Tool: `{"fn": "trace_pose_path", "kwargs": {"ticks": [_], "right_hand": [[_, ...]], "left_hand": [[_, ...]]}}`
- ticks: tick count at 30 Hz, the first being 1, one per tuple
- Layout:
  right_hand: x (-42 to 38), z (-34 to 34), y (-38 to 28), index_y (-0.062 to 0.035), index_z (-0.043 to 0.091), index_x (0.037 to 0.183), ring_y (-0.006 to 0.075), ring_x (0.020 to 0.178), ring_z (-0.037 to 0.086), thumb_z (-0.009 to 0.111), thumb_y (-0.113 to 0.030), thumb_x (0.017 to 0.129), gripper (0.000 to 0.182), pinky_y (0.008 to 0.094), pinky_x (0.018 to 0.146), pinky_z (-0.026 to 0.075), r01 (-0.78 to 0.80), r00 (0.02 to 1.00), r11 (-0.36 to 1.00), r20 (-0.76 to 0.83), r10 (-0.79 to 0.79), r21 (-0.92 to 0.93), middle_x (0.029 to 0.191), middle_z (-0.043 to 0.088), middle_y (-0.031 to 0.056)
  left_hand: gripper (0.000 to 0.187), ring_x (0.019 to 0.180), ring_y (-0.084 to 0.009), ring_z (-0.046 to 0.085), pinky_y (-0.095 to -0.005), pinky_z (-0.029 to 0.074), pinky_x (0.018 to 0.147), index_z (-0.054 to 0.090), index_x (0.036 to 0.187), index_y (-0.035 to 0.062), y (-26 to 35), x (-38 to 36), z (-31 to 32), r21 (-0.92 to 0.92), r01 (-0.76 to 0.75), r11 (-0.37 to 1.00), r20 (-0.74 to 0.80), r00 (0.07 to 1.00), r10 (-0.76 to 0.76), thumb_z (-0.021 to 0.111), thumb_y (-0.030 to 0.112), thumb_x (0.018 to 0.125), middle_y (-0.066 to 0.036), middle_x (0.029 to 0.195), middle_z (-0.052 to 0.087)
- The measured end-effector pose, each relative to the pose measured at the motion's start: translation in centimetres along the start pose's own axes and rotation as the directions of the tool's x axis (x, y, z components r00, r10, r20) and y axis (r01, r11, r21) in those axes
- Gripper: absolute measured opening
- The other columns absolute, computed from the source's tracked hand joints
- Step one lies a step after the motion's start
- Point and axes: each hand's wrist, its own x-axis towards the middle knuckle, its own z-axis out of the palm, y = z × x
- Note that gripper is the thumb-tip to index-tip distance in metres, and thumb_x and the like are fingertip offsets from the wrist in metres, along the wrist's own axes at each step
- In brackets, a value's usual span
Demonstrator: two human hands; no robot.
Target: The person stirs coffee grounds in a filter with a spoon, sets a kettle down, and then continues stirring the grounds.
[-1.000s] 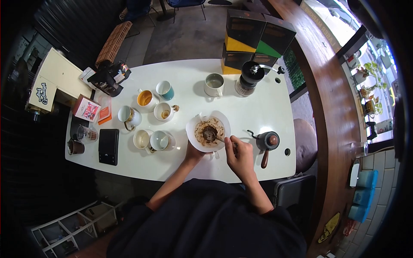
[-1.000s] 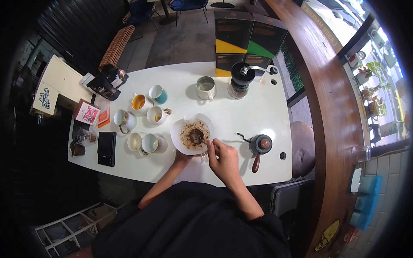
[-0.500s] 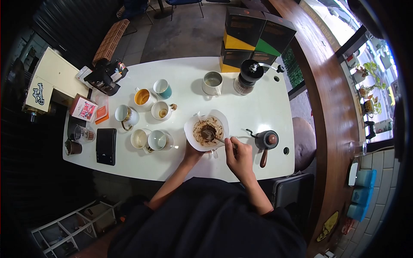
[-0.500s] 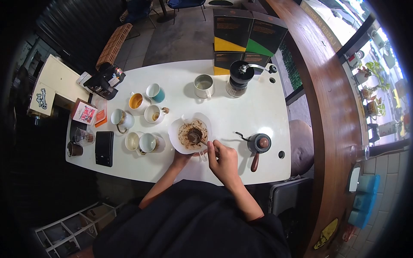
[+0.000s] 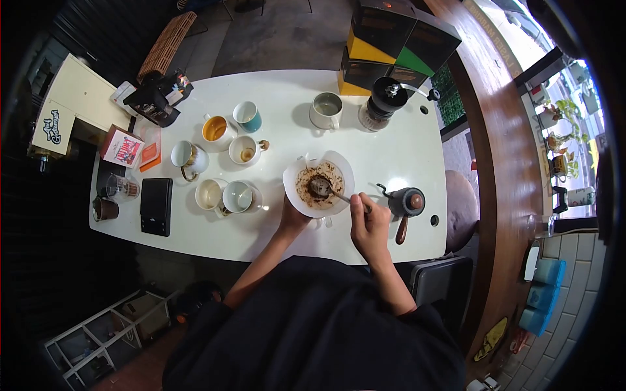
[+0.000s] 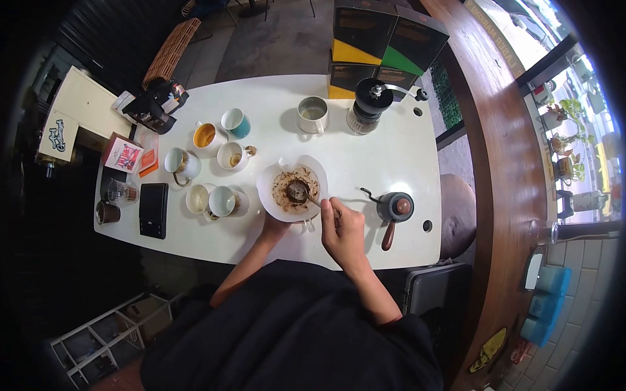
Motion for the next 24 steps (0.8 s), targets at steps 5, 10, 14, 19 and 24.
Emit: {"fn": "trace_pose_path", "kwargs": {"ticks": [5,10,14,19,24], "right_hand": [[0.4,0.0,0.0,0.0037,0.050,0.070,0.0119,0.044,0.027,0.056,-0.013,0.103,0.037,0.0337,0.044,0.022,-0.037,0.999,0.998,-0.005,0.038,0.040,0.050,0.032,0.0090],[0.3,0.3,0.5,0.0044,0.052,0.071,0.0120,0.043,0.027,0.055,-0.013,0.103,0.036,0.0336,0.044,0.022,-0.045,0.999,0.999,-0.006,0.045,0.001,0.049,0.033,0.0085],[0.4,0.5,0.3,0.0049,0.053,0.071,0.0116,0.042,0.027,0.055,-0.014,0.103,0.037,0.0334,0.043,0.022,-0.085,0.996,0.996,-0.028,0.084,-0.013,0.048,0.033,0.0078],[0.5,0.6,0.3,0.0048,0.053,0.071,0.0112,0.041,0.027,0.055,-0.014,0.103,0.037,0.0335,0.043,0.022,-0.084,0.995,0.996,-0.061,0.082,-0.033,0.047,0.033,0.0077],[0.2,0.6,0.3,0.0041,0.053,0.070,0.0141,0.040,0.028,0.056,-0.013,0.102,0.037,0.0341,0.042,0.023,-0.083,0.996,0.996,-0.031,0.082,-0.040,0.047,0.033,0.0086]], "left_hand": [[0.094,0.123,-0.0257,0.057,-0.0389,0.048,0.105,0.037,0.140,-0.0014,1.1,0.0,0.0,-0.063,0.047,0.997,0.027,0.999,-0.045,0.093,0.010,0.065,-0.015,0.132,0.056],[0.096,0.123,-0.0249,0.057,-0.0378,0.049,0.105,0.034,0.141,-0.0014,1.7,0.0,0.1,0.024,0.045,0.999,0.038,0.998,-0.046,0.093,0.008,0.066,-0.016,0.133,0.055],[0.095,0.122,-0.0245,0.057,-0.0376,0.049,0.104,0.034,0.142,-0.0013,1.5,0.1,0.3,-0.063,0.103,0.993,0.021,0.995,-0.102,0.092,0.009,0.067,-0.016,0.133,0.055],[0.089,0.121,-0.0245,0.058,-0.0379,0.049,0.104,0.037,0.141,-0.0016,1.0,0.1,0.1,-0.103,0.095,0.990,0.039,0.995,-0.091,0.090,0.009,0.071,-0.015,0.132,0.056],[0.086,0.121,-0.0252,0.058,-0.0386,0.048,0.104,0.038,0.140,-0.0017,1.1,0.3,0.1,-0.072,0.075,0.995,0.048,0.996,-0.072,0.089,0.011,0.072,-0.015,0.131,0.057]]}}
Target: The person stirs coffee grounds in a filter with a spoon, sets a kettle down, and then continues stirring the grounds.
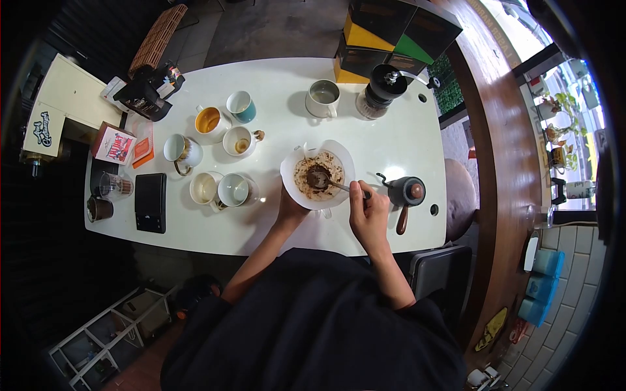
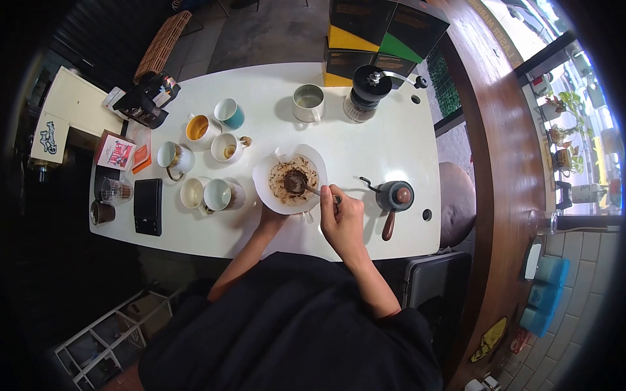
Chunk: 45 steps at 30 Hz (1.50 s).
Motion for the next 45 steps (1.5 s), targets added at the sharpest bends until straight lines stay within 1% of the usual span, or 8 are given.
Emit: {"fn": "trace_pose_path", "kwargs": {"ticks": [6,10,19,22,36,38,41,45], "right_hand": [[-0.5,-1.1,-0.8,0.0002,0.049,0.071,0.0225,0.040,0.035,0.058,-0.009,0.100,0.032,0.0361,0.043,0.028,0.141,0.990,0.985,-0.012,-0.143,-0.102,0.052,0.040,0.0113],[-0.4,-1.7,-1.8,-0.0020,0.048,0.072,0.0232,0.040,0.039,0.061,-0.007,0.098,0.030,0.0359,0.044,0.031,0.186,0.981,0.966,-0.021,-0.193,-0.176,0.053,0.042,0.0105],[-0.3,-0.3,-1.6,-0.0057,0.050,0.072,0.0262,0.050,0.057,0.070,-0.007,0.089,0.027,0.0381,0.047,0.044,0.391,0.919,0.842,0.109,-0.379,-0.372,0.060,0.052,0.0071],[-0.5,0.0,-1.5,-0.0058,0.050,0.072,0.0260,0.050,0.058,0.070,-0.008,0.089,0.027,0.0381,0.047,0.045,0.404,0.915,0.843,0.163,-0.369,-0.357,0.061,0.052,0.0070],[-0.4,-1.7,-2.9,-0.0053,0.050,0.073,0.0265,0.050,0.056,0.070,-0.008,0.089,0.026,0.0376,0.047,0.042,0.386,0.920,0.888,0.170,-0.353,-0.249,0.061,0.051,0.0076],[-0.3,-1.6,-3.0,-0.0018,0.048,0.072,0.0280,0.045,0.046,0.066,-0.002,0.092,0.027,0.0374,0.047,0.037,0.359,0.928,0.918,0.175,-0.330,-0.170,0.059,0.047,0.0109],[-0.4,-1.1,-1.7,-0.0047,0.050,0.073,0.0270,0.049,0.055,0.068,-0.006,0.090,0.025,0.0376,0.047,0.041,0.325,0.936,0.924,0.210,-0.284,-0.199,0.061,0.052,0.0078],[-0.2,-0.9,-1.7,-0.0048,0.050,0.073,0.0276,0.048,0.054,0.068,-0.006,0.091,0.026,0.0376,0.047,0.041,0.302,0.947,0.927,0.179,-0.266,-0.224,0.060,0.052,0.0080]], "left_hand": [[0.086,0.121,-0.0259,0.058,-0.0395,0.047,0.104,0.038,0.139,-0.0019,-0.3,-0.2,-0.2,0.102,-0.091,0.991,-0.011,0.996,0.093,0.090,0.015,0.072,-0.016,0.131,0.057],[0.083,0.121,-0.0270,0.058,-0.0396,0.047,0.104,0.040,0.138,-0.0021,-0.4,-0.1,-0.1,0.098,-0.122,0.988,-0.015,0.992,0.124,0.089,0.015,0.073,-0.016,0.130,0.056],[0.072,0.113,-0.0272,0.063,-0.0391,0.050,0.100,0.048,0.132,-0.0026,-0.7,0.0,-0.3,0.124,-0.192,0.974,0.016,0.981,0.191,0.087,0.016,0.075,-0.015,0.124,0.061],[0.070,0.112,-0.0256,0.063,-0.0384,0.051,0.099,0.047,0.133,-0.0028,0.2,0.0,0.1,0.027,-0.178,0.984,-0.015,0.984,0.179,0.086,0.016,0.077,-0.015,0.124,0.061],[0.076,0.116,-0.0253,0.061,-0.0384,0.050,0.099,0.040,0.138,-0.0034,-0.5,-0.1,0.0,0.130,-0.215,0.968,-0.016,0.976,0.219,0.084,0.015,0.079,-0.016,0.126,0.060],[0.075,0.116,-0.0252,0.061,-0.0385,0.050,0.099,0.040,0.138,-0.0033,0.2,0.0,0.1,0.115,-0.221,0.969,-0.032,0.974,0.226,0.084,0.015,0.079,-0.016,0.126,0.060],[0.073,0.116,-0.0247,0.061,-0.0385,0.050,0.099,0.042,0.137,-0.0031,0.5,0.1,0.1,0.075,-0.217,0.973,-0.026,0.975,0.220,0.084,0.017,0.080,-0.016,0.126,0.060],[0.070,0.115,-0.0241,0.062,-0.0379,0.050,0.100,0.045,0.134,-0.0032,0.5,-0.1,0.0,0.055,-0.179,0.982,-0.018,0.984,0.180,0.084,0.018,0.080,-0.015,0.126,0.060]]}}
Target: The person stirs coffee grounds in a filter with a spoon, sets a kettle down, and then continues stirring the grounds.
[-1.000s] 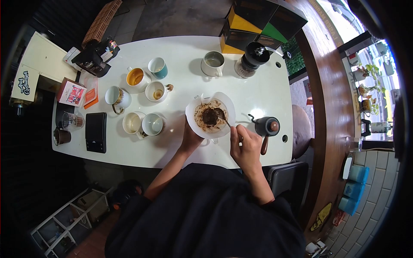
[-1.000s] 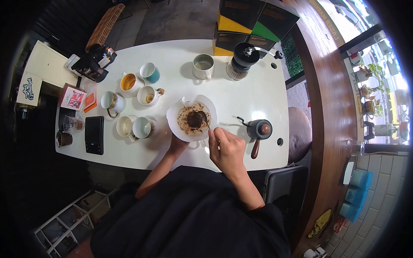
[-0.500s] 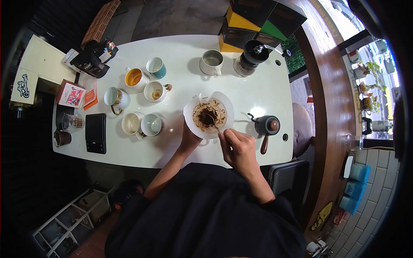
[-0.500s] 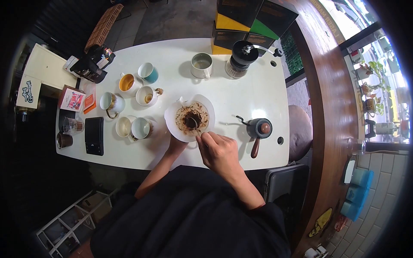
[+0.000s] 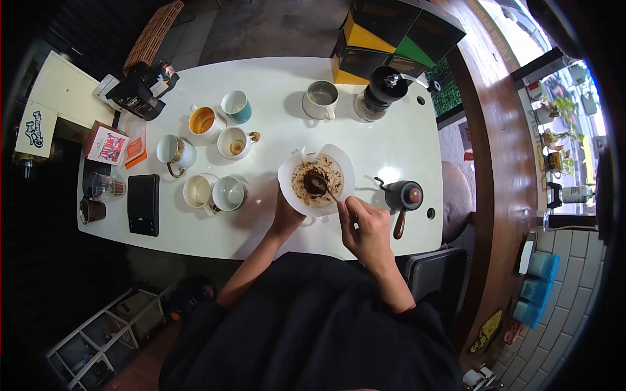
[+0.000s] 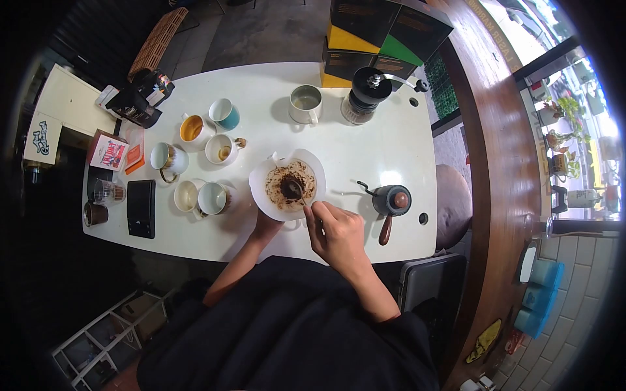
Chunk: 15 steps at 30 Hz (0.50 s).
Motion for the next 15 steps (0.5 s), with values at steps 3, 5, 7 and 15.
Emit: {"fn": "trace_pose_path", "kwargs": {"ticks": [3,5,7,15], "right_hand": [[0.0,-0.3,-0.3,-0.0050,0.050,0.073,0.0283,0.048,0.054,0.067,-0.007,0.092,0.026,0.0376,0.046,0.041,0.009,0.999,0.999,-0.045,-0.011,-0.054,0.060,0.052,0.0084],[0.1,-0.5,-0.2,-0.0051,0.049,0.072,0.0286,0.047,0.054,0.067,-0.007,0.092,0.027,0.0378,0.046,0.041,0.015,0.997,0.996,-0.077,-0.021,-0.088,0.060,0.052,0.0084],[0.1,0.1,0.2,-0.0052,0.050,0.072,0.0284,0.048,0.055,0.068,-0.007,0.092,0.027,0.0381,0.046,0.041,0.012,0.997,0.997,-0.072,-0.018,-0.081,0.060,0.052,0.0083],[-0.3,0.0,-1.2,-0.0048,0.051,0.073,0.0264,0.050,0.056,0.068,-0.007,0.091,0.025,0.0378,0.047,0.043,0.031,0.999,0.999,-0.039,-0.032,-0.017,0.061,0.053,0.0078]], "left_hand": [[0.070,0.115,-0.0238,0.061,-0.0377,0.049,0.100,0.045,0.134,-0.0031,-0.2,-0.1,-0.1,0.023,-0.002,1.000,0.006,1.000,0.002,0.084,0.017,0.080,-0.015,0.126,0.060],[0.071,0.116,-0.0236,0.061,-0.0375,0.049,0.100,0.044,0.135,-0.0032,-0.2,-0.1,-0.1,0.036,0.000,0.999,0.004,1.000,0.000,0.084,0.017,0.080,-0.015,0.126,0.060],[0.074,0.116,-0.0236,0.061,-0.0373,0.049,0.101,0.041,0.136,-0.0029,-0.1,-0.1,-0.1,0.012,0.018,1.000,0.016,1.000,-0.018,0.085,0.016,0.079,-0.015,0.126,0.060],[0.075,0.116,-0.0245,0.061,-0.0374,0.050,0.100,0.040,0.137,-0.0024,-0.9,-0.1,0.0,0.014,-0.010,1.000,-0.007,1.000,0.010,0.085,0.015,0.079,-0.015,0.127,0.058]]}}
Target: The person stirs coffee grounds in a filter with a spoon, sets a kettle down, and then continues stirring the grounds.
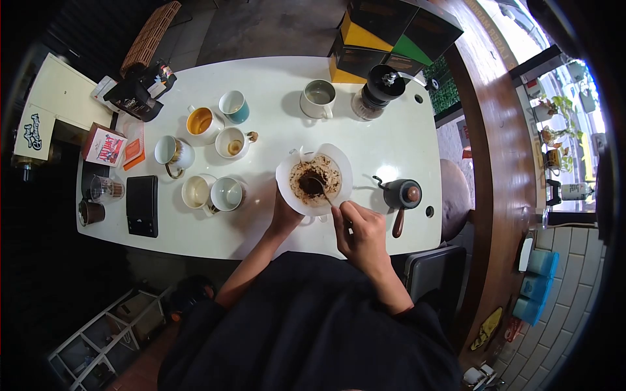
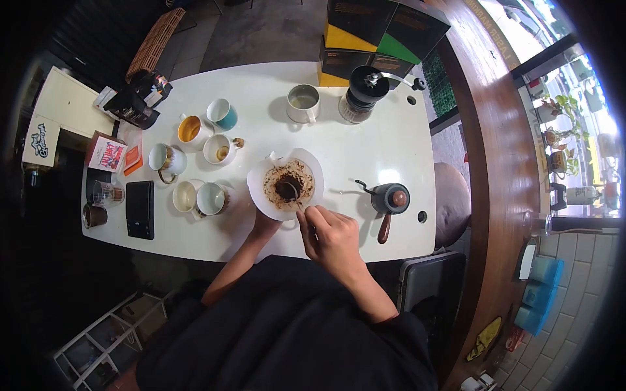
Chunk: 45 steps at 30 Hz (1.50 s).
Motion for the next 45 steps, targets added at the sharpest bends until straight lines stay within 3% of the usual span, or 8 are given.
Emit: {"fn": "trace_pose_path", "kwargs": {"ticks": [12,16,17,23,26,35,38,45], "right_hand": [[0.2,0.1,1.4,-0.0050,0.051,0.073,0.0281,0.046,0.053,0.067,-0.009,0.093,0.026,0.0380,0.046,0.041,-0.065,0.997,0.998,-0.038,0.063,-0.028,0.061,0.053,0.0079],[0.2,-0.7,0.9,-0.0048,0.051,0.073,0.0269,0.044,0.052,0.066,-0.008,0.094,0.026,0.0368,0.045,0.040,-0.064,0.998,0.997,-0.021,0.065,0.048,0.060,0.054,0.0078],[0.4,-0.8,0.5,0.0013,0.050,0.073,0.0245,0.042,0.044,0.063,-0.004,0.096,0.026,0.0346,0.044,0.034,-0.062,0.998,0.988,-0.023,0.066,0.145,0.057,0.048,0.0130],[0.3,0.8,1.8,0.0006,0.050,0.073,0.0258,0.042,0.044,0.063,-0.005,0.096,0.026,0.0347,0.044,0.033,-0.077,0.996,0.992,-0.039,0.081,0.098,0.057,0.047,0.0136],[0.4,0.4,1.6,-0.0046,0.052,0.072,0.0259,0.042,0.052,0.065,-0.009,0.095,0.027,0.0355,0.044,0.040,-0.052,0.998,0.999,-0.044,0.051,-0.013,0.058,0.055,0.0094],[-0.1,-0.8,0.1,-0.0041,0.052,0.072,0.0261,0.044,0.054,0.065,-0.008,0.095,0.026,0.0362,0.044,0.040,-0.071,0.997,0.992,0.030,0.068,0.103,0.059,0.056,0.0091],[-0.1,-0.1,0.6,-0.0043,0.052,0.073,0.0266,0.044,0.055,0.065,-0.009,0.095,0.026,0.0370,0.045,0.041,-0.061,0.998,0.996,0.025,0.060,0.059,0.060,0.056,0.0091],[0.2,-0.5,0.5,-0.0042,0.054,0.075,0.0286,0.046,0.056,0.065,-0.011,0.096,0.024,0.0382,0.045,0.041,-0.046,0.998,0.999,-0.040,0.046,-0.003,0.061,0.058,0.0102]], "left_hand": [[0.077,0.116,-0.0249,0.061,-0.0385,0.049,0.101,0.040,0.138,-0.0027,0.1,-0.1,-0.2,0.041,-0.001,0.999,0.033,0.999,0.000,0.085,0.017,0.079,-0.015,0.126,0.059],[0.076,0.117,-0.0250,0.060,-0.0386,0.049,0.101,0.039,0.138,-0.0032,-0.2,0.0,-0.2,0.028,0.018,0.999,0.031,0.999,-0.019,0.084,0.017,0.080,-0.016,0.127,0.058],[0.076,0.117,-0.0250,0.060,-0.0386,0.049,0.101,0.039,0.138,-0.0032,-0.1,0.0,-0.2,0.035,0.016,0.999,0.027,0.999,-0.017,0.084,0.017,0.080,-0.016,0.127,0.058],[0.074,0.116,-0.0246,0.060,-0.0380,0.049,0.101,0.042,0.136,-0.0029,0.7,0.0,-0.1,0.027,0.035,0.999,0.025,0.999,-0.036,0.084,0.016,0.079,-0.015,0.126,0.059],[0.073,0.116,-0.0248,0.061,-0.0379,0.049,0.101,0.044,0.135,-0.0028,0.7,0.1,-0.1,0.009,0.059,0.998,0.017,0.998,-0.059,0.086,0.016,0.078,-0.015,0.125,0.060],[0.078,0.115,-0.0265,0.061,-0.0384,0.049,0.100,0.045,0.134,-0.0024,-0.7,-0.2,-0.1,0.081,-0.002,0.997,-0.005,1.000,0.003,0.089,0.017,0.073,-0.015,0.126,0.059],[0.081,0.116,-0.0264,0.060,-0.0382,0.049,0.100,0.045,0.134,-0.0024,0.3,0.0,-0.2,0.053,0.009,0.999,0.020,1.000,-0.010,0.091,0.017,0.070,-0.015,0.127,0.058],[0.094,0.118,-0.0253,0.060,-0.0381,0.050,0.101,0.040,0.139,-0.0016,0.4,0.1,-0.1,-0.061,0.133,0.989,0.048,0.990,-0.130,0.095,0.015,0.064,-0.014,0.129,0.057]]}}
